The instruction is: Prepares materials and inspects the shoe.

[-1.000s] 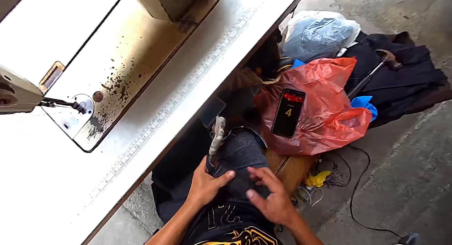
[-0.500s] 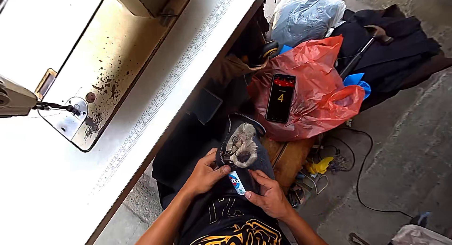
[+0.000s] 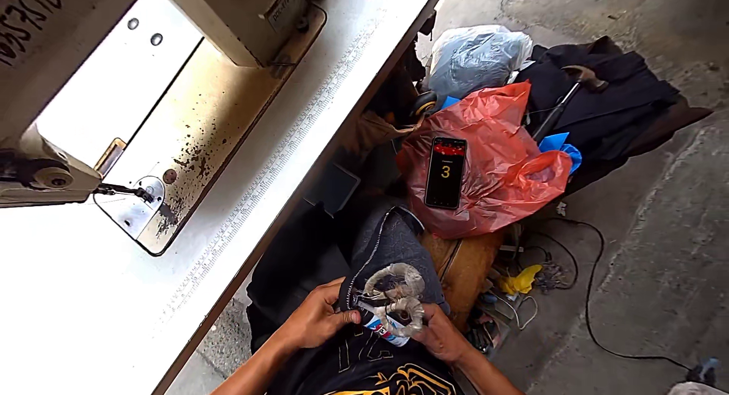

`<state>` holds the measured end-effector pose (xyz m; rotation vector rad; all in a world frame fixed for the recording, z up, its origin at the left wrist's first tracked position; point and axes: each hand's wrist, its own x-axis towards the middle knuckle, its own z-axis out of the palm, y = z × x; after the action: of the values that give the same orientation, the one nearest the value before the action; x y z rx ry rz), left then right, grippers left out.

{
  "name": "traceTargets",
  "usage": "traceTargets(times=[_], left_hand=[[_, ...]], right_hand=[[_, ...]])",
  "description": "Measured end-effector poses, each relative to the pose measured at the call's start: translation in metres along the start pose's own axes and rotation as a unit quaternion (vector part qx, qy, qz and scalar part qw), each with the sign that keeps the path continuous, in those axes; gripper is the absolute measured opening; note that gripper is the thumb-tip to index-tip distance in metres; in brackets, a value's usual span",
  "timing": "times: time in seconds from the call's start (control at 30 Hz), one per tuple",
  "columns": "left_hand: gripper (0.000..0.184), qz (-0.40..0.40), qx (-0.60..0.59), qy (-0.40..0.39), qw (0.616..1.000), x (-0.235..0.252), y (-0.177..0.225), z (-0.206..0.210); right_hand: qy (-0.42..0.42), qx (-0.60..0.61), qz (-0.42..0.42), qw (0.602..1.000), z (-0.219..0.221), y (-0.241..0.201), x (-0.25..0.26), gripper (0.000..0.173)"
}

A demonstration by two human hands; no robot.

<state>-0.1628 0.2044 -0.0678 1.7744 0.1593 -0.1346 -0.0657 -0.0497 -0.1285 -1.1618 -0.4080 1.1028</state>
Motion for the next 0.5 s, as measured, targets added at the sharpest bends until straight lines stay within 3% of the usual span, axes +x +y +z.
traceTargets(times=[0.07,0.3,0.43,0.5], left_hand=[[0.028,-0.007,-0.015,0.031,0.999,-0.001,-0.001,0.005],[0.015,-0.055,0.023,0.16,0.985,0.007,-0.007,0.019],[0.032,-0.038,-0.138,0.141,0.98,0.023,-0.008,0.019],[0.044,-0.056,-0.191,0.136,0.971,0.032,-0.007,0.023]], right_hand=[[-0.004,-0.023,-0.01,1.0,0.0,0.003,0.0,0.053],[0.098,-0.081,0.02,0.992,0.022,-0.01,-0.003,0.054],[0.029,0.127,0.058,0.99,0.015,-0.013,0.011,0.066],[0.006,0.13,0.029,0.991,0.02,-0.02,0.018,0.07]])
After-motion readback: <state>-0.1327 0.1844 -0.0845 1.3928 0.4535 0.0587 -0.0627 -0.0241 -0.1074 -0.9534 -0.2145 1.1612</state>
